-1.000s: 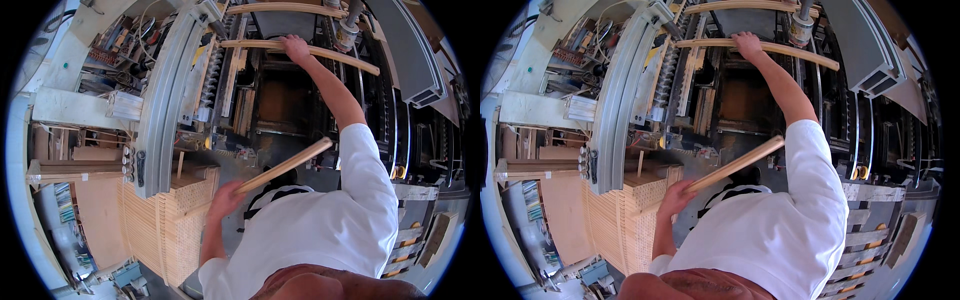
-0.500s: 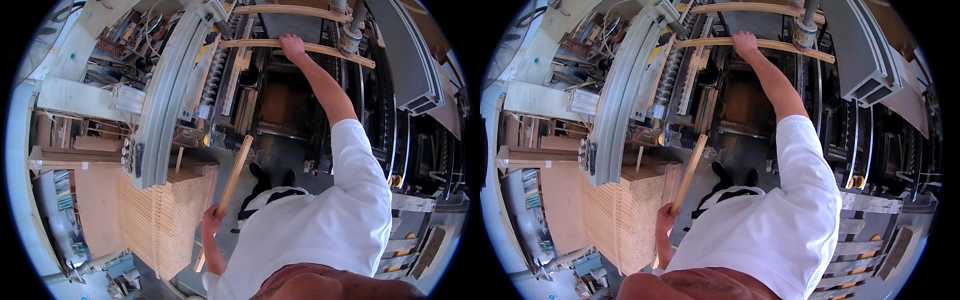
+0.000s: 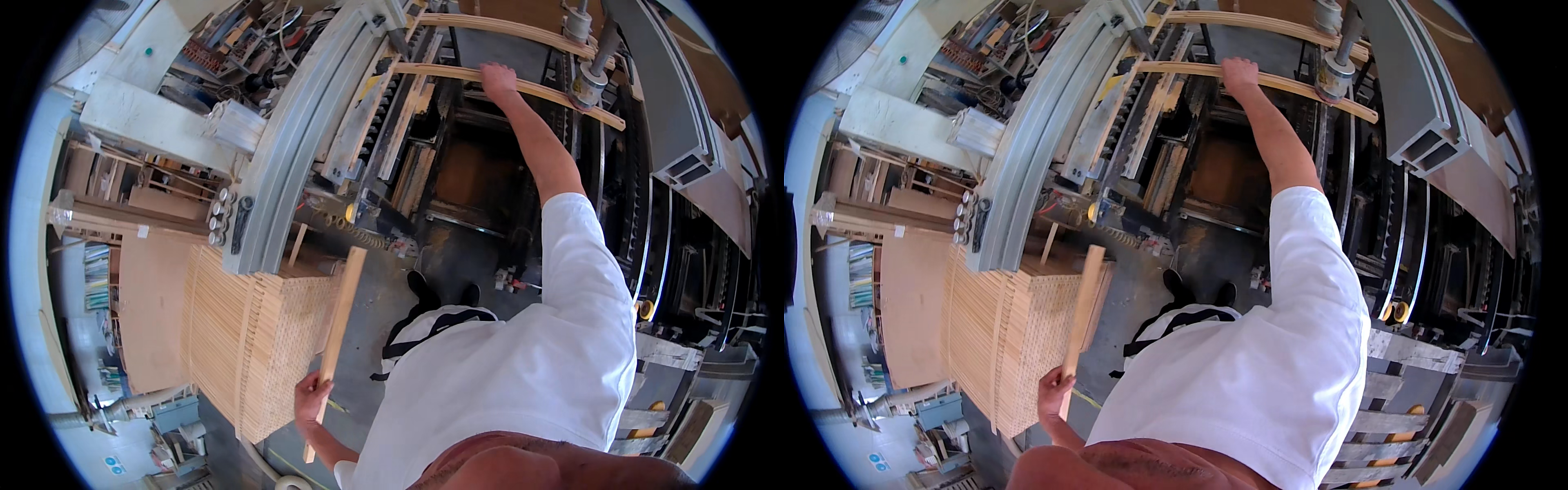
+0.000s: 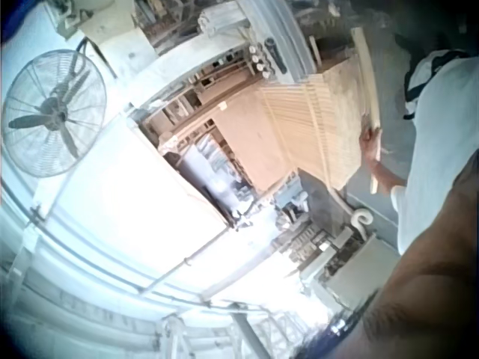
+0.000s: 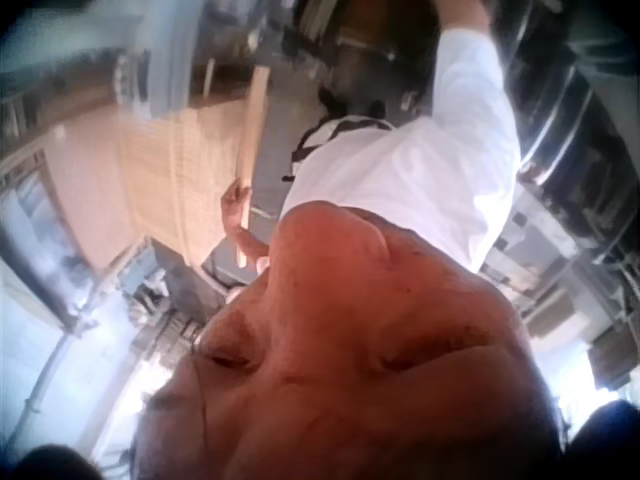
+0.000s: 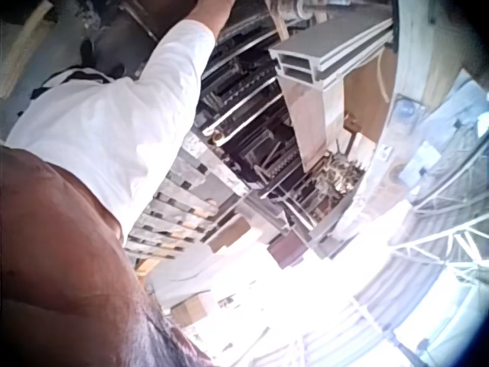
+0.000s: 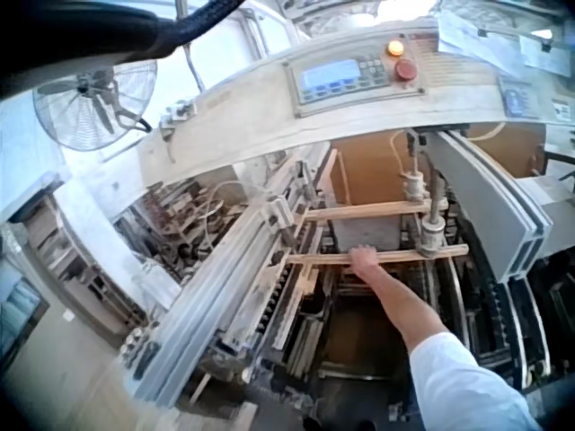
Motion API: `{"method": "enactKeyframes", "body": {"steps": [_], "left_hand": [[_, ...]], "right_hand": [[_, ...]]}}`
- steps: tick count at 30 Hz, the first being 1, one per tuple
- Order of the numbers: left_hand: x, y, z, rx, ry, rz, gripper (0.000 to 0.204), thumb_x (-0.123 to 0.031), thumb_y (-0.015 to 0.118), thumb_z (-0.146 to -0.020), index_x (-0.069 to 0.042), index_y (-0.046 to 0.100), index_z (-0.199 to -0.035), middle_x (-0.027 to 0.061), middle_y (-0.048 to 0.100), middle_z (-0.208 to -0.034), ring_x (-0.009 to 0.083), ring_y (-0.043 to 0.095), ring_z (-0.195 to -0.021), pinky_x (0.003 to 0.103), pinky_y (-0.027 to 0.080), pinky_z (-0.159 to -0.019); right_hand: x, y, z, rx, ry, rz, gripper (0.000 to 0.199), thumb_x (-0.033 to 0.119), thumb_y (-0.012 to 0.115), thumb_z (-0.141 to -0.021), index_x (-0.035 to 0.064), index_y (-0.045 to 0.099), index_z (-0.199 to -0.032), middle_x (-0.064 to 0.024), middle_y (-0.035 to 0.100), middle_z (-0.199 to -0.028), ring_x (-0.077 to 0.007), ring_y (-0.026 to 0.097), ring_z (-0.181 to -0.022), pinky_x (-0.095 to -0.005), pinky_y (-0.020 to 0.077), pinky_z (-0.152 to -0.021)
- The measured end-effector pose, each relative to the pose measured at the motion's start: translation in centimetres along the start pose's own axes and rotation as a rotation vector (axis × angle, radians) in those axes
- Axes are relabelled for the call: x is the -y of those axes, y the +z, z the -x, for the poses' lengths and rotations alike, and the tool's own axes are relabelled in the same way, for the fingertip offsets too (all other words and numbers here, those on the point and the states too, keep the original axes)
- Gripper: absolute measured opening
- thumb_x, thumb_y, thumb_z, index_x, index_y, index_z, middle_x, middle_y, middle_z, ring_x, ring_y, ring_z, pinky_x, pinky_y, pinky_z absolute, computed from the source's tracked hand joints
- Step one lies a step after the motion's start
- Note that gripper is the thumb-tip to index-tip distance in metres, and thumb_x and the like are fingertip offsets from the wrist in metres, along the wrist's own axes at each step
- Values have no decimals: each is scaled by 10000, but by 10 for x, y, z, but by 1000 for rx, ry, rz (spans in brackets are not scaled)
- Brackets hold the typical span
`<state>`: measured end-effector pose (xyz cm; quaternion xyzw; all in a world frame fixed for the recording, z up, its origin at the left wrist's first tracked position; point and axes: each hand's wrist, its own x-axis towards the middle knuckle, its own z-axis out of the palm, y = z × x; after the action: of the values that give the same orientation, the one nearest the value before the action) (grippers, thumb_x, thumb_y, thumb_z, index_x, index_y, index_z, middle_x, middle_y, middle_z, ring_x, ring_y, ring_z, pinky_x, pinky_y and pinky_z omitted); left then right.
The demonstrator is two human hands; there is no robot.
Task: The person picks up thin wooden slats and feeds them one by one into a machine to smooth the edges. After processing, the slats are stacked on a nearby surface. The person then uses a yellow pallet jack to move a stack of finished wooden components.
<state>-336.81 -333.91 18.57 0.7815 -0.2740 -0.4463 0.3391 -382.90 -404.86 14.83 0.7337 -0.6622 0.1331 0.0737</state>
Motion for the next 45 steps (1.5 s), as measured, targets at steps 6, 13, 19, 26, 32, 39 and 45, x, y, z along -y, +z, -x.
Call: {"method": "enactKeyframes", "body": {"steps": [6, 13, 19, 26, 32, 39, 45], "left_hand": [[37, -77, 69, -157, 40, 251, 366, -101, 783, -743, 3, 670, -1074, 10, 641, -848, 89, 559, -736, 238, 460, -698], [31, -158, 16, -481, 185, 560, 268, -121, 612, -920, 34, 595, -1137, 64, 634, -952, 138, 607, -817, 278, 518, -725], [-6, -227, -159, -693, 174, 279, 279, -205, 658, -861, 51, 638, -969, 78, 622, -817, 164, 601, -715, 291, 508, -653], [-57, -263, -345, -787, -34, 29, 314, -271, 703, -765, 40, 683, -731, 134, 647, -629, 227, 654, -589, 346, 525, -552], [-100, -242, -404, -726, -126, -271, 355, -328, 690, -769, 13, 680, -670, 142, 665, -623, 227, 674, -598, 346, 540, -609], [-76, -271, -441, -671, 1, -86, 438, -379, 689, -797, 54, 688, -861, 173, 687, -700, 275, 693, -692, 352, 551, -693], [-45, -170, -347, -467, 755, -555, 788, -453, 738, -763, 19, 487, -1341, 303, 411, -1381, 424, 403, -1290, 461, 369, -1051]], "right_hand": [[27, -19, 14, -44, 9, -118, 354, 231, 597, -850, 110, 600, -1182, -155, 621, -1173, -344, 595, -1100, -476, 488, -891], [65, -49, 84, -190, -119, -763, 279, 233, 649, -900, 43, 666, -1104, -142, 700, -972, -258, 679, -926, -342, 508, -838], [153, -76, 182, -10, -125, -1059, 246, 135, 640, -912, -14, 657, -1106, -85, 698, -928, -134, 651, -834, -270, 507, -790], [185, -98, 303, 135, -34, -933, 222, 84, 637, -896, -20, 656, -1091, -76, 680, -882, -127, 630, -780, -264, 504, -746], [171, -97, 403, 206, 165, -751, 230, 89, 649, -882, -24, 657, -1083, -88, 685, -879, -136, 633, -789, -266, 501, -749], [183, -99, 479, 326, 432, -852, 248, 102, 639, -892, -23, 648, -1106, -62, 679, -902, -114, 619, -843, -252, 489, -770], [166, -63, 561, 223, 309, -793, 228, 108, 650, -874, -8, 660, -1070, -143, 692, -948, -233, 675, -850, -310, 516, -780]]}}
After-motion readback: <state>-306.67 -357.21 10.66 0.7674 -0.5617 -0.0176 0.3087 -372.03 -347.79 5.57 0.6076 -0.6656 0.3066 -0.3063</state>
